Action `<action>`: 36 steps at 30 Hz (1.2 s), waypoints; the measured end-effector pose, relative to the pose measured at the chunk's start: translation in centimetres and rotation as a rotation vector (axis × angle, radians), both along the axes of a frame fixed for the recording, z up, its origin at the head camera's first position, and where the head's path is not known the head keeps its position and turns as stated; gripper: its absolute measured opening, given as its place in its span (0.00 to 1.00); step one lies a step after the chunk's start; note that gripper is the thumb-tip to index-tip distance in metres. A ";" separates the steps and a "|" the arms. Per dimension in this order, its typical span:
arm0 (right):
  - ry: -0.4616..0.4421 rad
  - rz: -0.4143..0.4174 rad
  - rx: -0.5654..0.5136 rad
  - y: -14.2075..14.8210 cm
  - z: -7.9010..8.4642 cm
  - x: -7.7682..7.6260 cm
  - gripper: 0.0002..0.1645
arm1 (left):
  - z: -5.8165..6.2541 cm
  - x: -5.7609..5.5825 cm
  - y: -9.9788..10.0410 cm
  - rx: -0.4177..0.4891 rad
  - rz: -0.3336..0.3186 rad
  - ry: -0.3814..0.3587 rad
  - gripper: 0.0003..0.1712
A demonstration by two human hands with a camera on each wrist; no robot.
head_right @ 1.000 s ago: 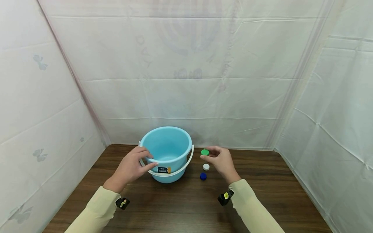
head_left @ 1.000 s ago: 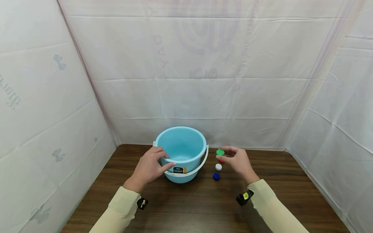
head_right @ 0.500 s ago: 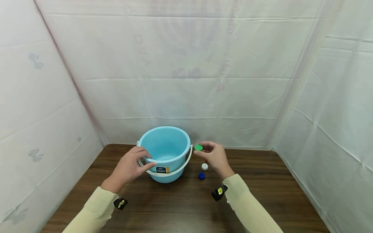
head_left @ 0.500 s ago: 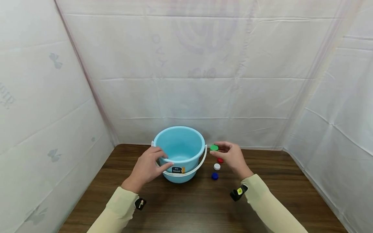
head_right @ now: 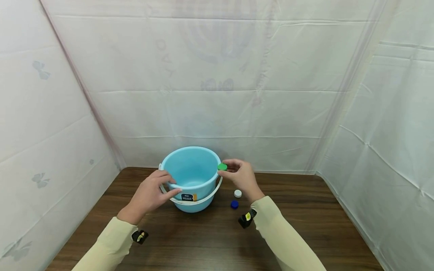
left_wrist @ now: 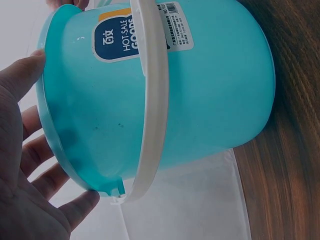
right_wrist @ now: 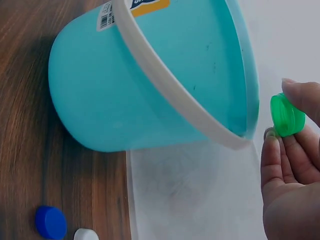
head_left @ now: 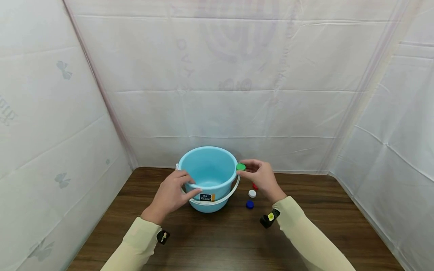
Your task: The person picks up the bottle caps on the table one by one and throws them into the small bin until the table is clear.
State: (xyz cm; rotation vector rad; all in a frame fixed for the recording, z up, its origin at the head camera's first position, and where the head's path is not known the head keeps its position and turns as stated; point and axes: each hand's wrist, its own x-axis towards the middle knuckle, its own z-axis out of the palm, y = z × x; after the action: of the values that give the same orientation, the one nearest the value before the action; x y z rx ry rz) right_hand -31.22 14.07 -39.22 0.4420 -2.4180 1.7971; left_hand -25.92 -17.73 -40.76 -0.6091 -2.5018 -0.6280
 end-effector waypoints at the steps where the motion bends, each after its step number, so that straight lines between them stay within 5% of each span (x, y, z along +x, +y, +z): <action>1: 0.001 0.003 -0.005 -0.2 0.1 0.0 0.25 | 0.0 0.0 0.0 0.000 0.000 0.001 0.17; 36: 0.034 0.021 0.013 -5.5 1.2 -1.9 0.24 | 0.1 -0.2 0.0 -0.015 -0.009 0.016 0.17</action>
State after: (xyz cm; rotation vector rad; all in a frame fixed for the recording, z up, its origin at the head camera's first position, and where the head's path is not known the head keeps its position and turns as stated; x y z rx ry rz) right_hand -33.10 8.54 -38.03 0.4971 -2.4124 1.7683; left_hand -26.10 -17.75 -40.66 -0.6292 -2.4924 -0.6056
